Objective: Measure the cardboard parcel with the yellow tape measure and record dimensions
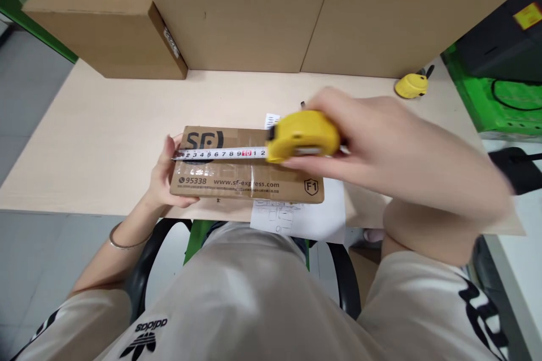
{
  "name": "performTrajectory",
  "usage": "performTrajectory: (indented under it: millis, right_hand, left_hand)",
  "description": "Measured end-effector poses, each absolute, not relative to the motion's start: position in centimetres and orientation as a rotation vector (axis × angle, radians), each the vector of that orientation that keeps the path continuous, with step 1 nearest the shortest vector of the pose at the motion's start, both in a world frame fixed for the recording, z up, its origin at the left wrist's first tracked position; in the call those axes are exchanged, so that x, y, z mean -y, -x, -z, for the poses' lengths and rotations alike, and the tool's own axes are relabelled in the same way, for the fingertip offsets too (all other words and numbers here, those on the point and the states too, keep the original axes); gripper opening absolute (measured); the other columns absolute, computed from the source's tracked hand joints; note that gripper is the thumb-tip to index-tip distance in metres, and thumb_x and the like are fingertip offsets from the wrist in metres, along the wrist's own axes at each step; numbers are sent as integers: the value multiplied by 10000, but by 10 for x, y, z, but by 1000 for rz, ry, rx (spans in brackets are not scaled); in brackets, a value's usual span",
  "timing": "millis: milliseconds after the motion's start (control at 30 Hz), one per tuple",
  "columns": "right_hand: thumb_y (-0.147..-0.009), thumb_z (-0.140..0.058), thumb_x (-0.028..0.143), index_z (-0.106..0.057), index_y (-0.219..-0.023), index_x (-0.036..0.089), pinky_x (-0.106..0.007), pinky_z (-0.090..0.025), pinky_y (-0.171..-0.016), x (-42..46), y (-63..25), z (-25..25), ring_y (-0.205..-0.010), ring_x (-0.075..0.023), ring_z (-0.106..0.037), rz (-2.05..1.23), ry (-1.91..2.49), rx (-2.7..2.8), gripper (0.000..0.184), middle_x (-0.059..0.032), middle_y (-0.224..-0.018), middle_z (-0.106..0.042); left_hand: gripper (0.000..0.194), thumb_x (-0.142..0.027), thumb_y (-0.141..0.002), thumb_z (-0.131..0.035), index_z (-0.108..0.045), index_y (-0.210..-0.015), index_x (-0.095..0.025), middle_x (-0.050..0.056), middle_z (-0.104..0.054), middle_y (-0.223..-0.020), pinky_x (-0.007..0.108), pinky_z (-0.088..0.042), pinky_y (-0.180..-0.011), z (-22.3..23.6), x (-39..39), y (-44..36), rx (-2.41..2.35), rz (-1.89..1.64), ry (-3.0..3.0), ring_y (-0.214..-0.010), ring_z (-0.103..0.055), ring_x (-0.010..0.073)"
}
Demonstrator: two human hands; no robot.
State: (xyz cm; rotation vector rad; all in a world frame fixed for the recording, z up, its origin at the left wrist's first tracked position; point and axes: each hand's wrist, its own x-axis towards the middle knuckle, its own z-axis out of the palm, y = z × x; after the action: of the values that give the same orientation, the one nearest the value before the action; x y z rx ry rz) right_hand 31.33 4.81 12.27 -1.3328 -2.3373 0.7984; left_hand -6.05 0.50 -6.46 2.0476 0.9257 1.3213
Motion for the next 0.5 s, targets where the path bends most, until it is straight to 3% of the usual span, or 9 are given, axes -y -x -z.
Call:
performTrajectory:
  millis: [33,133,200,267,333,400,500]
  right_hand:
    - [-831,-755,698,-636,-984,251,-326,-291,-541,-53,-290,-124,-589,-166,-496,-786,1208,2509,487,-17,-746,-642]
    - [-975,-632,561,-563,-1068,219,-311,-342,-624,-64,-225,-119,-682,-174,-563,-740,815,2757,361,-33,-896,-688]
    - [-1005,-610,486,-561,-1126,211,-309,-401,-713,-69,-196,-116,-789,-182,-617,-779,651,2786,305,-40,-1019,-711]
    - [-996,-636,441,-552,-1210,223,-303,-442,-787,-74,-185,-119,-880,-179,-646,-888,550,2721,317,-24,-1104,-719]
    - [-969,-685,439,-517,-1277,228,-283,-465,-809,-79,-190,-129,-928,-165,-653,-1014,526,2585,409,-4,-1132,-716]
    - [-973,-683,458,-481,-1304,227,-268,-474,-801,-84,-203,-139,-949,-155,-652,-1119,573,2424,452,0,-1149,-699]
    - [-1025,-601,476,-535,-1245,235,-258,-467,-794,-88,-223,-144,-978,-150,-640,-1110,626,2344,333,3,-1163,-681]
  left_hand:
    - [1398,-705,-439,-968,-238,-1619,-539,94,-509,-1553,694,-446,-1174,66,-3,60,-942,-1327,-1988,-1435,-523,449]
    - [1551,-736,-416,-970,-62,-1654,-520,114,-535,-1532,682,-464,-1170,71,2,54,-1043,-1349,-1788,-1414,-563,444]
    - [1518,-746,-406,-966,-117,-1643,-515,108,-505,-1557,683,-458,-1182,71,5,48,-1046,-1406,-1744,-1437,-547,450]
    - [1315,-749,-469,-943,-301,-1587,-488,87,-507,-1552,666,-452,-1199,65,8,41,-1008,-1492,-1736,-1462,-526,443]
    - [999,-744,-619,-876,-484,-1480,-420,69,-553,-1516,621,-441,-1227,53,10,31,-1026,-1561,-1647,-1472,-519,420]
    - [762,-718,-778,-771,-570,-1410,-342,66,-586,-1508,563,-453,-1236,38,11,22,-1117,-1544,-1423,-1462,-532,398]
    - [603,-674,-904,-636,-601,-1340,-259,96,-699,-1361,507,-582,-1091,20,8,10,-1156,-1369,-1053,-1317,-652,373]
